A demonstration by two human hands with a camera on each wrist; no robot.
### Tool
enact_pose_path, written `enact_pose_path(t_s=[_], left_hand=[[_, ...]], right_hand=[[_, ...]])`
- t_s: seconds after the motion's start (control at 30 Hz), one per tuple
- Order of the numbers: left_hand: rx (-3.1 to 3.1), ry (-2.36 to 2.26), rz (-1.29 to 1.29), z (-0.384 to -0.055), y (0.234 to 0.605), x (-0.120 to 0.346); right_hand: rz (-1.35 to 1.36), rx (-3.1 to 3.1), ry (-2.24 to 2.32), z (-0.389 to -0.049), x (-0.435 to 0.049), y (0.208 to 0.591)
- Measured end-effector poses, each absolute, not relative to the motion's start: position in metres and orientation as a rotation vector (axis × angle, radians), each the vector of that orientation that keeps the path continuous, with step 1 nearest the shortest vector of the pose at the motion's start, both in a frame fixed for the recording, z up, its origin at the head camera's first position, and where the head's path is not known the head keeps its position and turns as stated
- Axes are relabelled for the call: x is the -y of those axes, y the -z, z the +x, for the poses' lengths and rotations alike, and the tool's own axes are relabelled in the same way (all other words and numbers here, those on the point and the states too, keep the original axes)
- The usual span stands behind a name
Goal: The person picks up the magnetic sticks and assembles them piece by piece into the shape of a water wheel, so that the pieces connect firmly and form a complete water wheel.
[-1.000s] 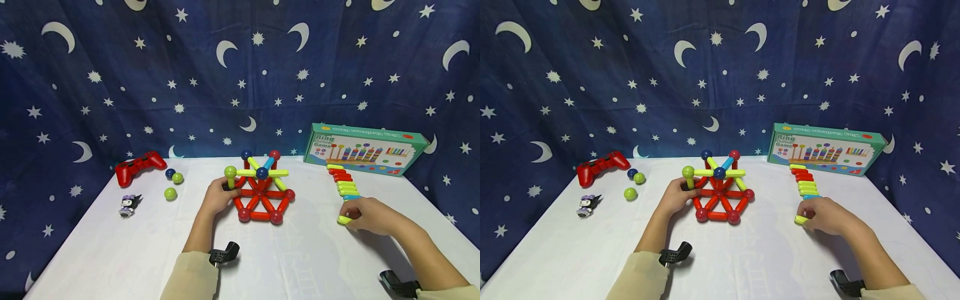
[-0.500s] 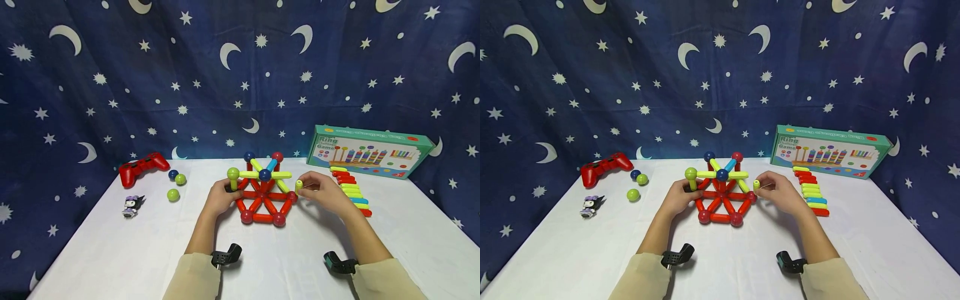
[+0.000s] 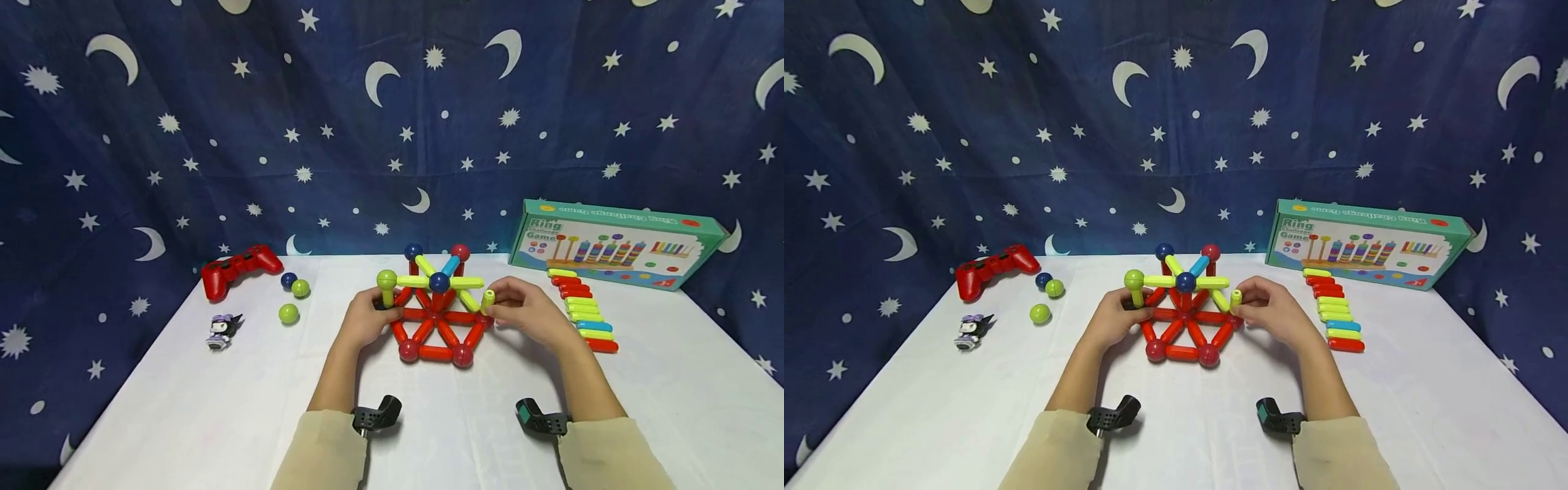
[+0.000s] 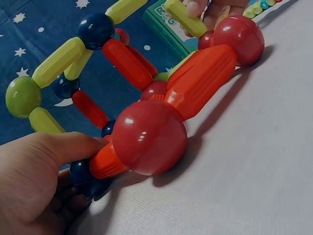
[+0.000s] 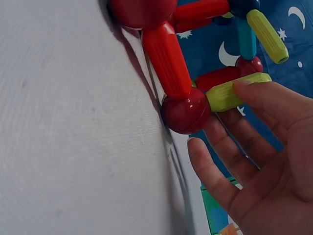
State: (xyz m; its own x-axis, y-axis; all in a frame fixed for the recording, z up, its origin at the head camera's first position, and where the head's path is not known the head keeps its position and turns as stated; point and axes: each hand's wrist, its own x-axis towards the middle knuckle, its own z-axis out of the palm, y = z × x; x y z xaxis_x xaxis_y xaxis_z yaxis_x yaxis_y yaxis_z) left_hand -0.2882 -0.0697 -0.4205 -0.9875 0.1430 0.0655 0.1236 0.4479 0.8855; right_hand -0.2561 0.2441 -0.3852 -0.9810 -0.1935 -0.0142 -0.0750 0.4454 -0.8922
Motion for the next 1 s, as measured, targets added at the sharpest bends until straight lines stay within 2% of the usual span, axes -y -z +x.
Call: enact_pose_path(t_s=[0.2,0.37,0.53,0.67,0.83,1.0], left_hand=[[-2.638,-1.603,0.307,-0.286,0.407,0.072],[-2.799,-1.598,0.314,-0.278,0.389,0.094],[-3.195,-1.351,-0.011,-0.272,0.372,0.136],[-3.23,-1.043,-0.259,-0.27,0.372,0.165],[-3.121,-0.956,-0.271,-0.265,0.375,0.182],[-3.058,-1.296,-0.27,-0.257,0.358,0.179]], right_hand=[[-0.214,-2.607,1.541,-0.255,-0.256,0.381],[-0.173,-2.642,1.491,-0.25,-0.267,0.383],[-0.221,-2.613,1.523,-0.25,-0.266,0.385],[-0.259,-2.601,1.54,-0.253,-0.261,0.385],[-0.267,-2.584,1.535,-0.256,-0.254,0.387],[-0.275,-2.564,1.546,-0.259,-0.246,0.39]])
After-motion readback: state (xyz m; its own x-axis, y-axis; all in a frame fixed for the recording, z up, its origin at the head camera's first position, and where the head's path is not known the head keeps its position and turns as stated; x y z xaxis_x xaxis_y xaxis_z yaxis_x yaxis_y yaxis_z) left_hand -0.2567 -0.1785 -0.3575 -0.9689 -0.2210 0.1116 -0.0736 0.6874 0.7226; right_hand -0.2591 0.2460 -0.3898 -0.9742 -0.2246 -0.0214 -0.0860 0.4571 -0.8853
